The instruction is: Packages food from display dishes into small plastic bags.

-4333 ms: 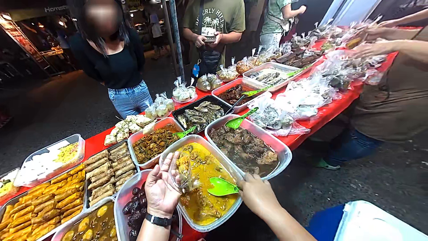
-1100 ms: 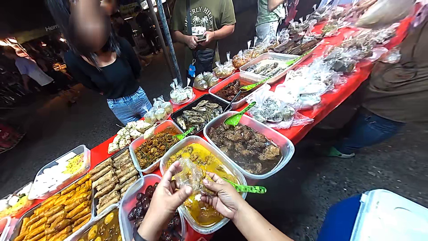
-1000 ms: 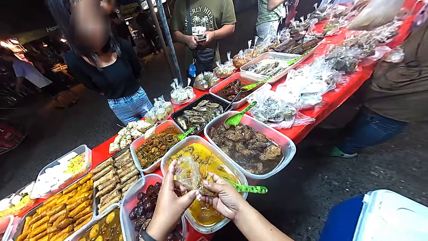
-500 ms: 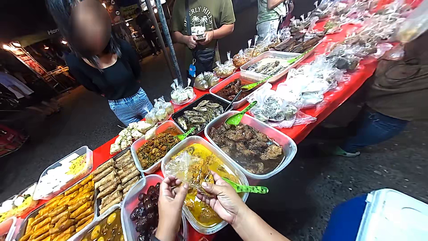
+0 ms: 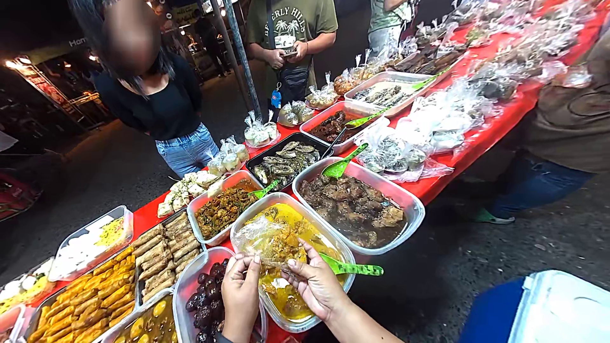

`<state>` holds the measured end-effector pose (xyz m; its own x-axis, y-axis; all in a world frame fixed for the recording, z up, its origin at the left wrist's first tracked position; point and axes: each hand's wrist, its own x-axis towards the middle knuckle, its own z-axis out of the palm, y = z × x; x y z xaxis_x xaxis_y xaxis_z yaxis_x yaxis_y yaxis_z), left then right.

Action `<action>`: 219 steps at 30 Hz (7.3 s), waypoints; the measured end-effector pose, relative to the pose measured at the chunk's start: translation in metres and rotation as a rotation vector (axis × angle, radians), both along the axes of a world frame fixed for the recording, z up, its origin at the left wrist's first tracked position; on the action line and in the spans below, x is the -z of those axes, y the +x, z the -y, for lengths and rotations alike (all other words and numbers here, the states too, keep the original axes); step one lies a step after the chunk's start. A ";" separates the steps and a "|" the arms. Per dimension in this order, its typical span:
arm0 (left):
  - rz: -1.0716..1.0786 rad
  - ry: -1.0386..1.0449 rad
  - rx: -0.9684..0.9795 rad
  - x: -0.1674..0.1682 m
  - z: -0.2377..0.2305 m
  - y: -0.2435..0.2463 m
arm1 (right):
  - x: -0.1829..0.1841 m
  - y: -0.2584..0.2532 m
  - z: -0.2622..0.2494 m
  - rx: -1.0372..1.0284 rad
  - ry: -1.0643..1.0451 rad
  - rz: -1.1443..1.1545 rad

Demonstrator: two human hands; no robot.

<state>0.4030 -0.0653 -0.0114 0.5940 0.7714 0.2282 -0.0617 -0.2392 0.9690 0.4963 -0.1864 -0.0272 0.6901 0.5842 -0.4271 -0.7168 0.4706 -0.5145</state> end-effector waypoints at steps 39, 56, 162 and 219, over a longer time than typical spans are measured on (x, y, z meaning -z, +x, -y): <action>-0.210 -0.421 0.253 -0.005 -0.022 -0.027 | 0.009 0.012 0.019 -0.244 0.082 0.151; 0.076 -0.976 0.407 -0.053 -0.028 0.009 | -0.057 0.033 -0.013 -0.626 -0.155 0.447; 0.073 -0.759 0.306 -0.049 -0.069 0.023 | -0.091 0.142 0.064 -0.619 -1.201 1.330; 0.087 -0.733 0.159 -0.075 -0.034 0.052 | -0.180 0.040 -0.009 -0.342 -1.159 2.650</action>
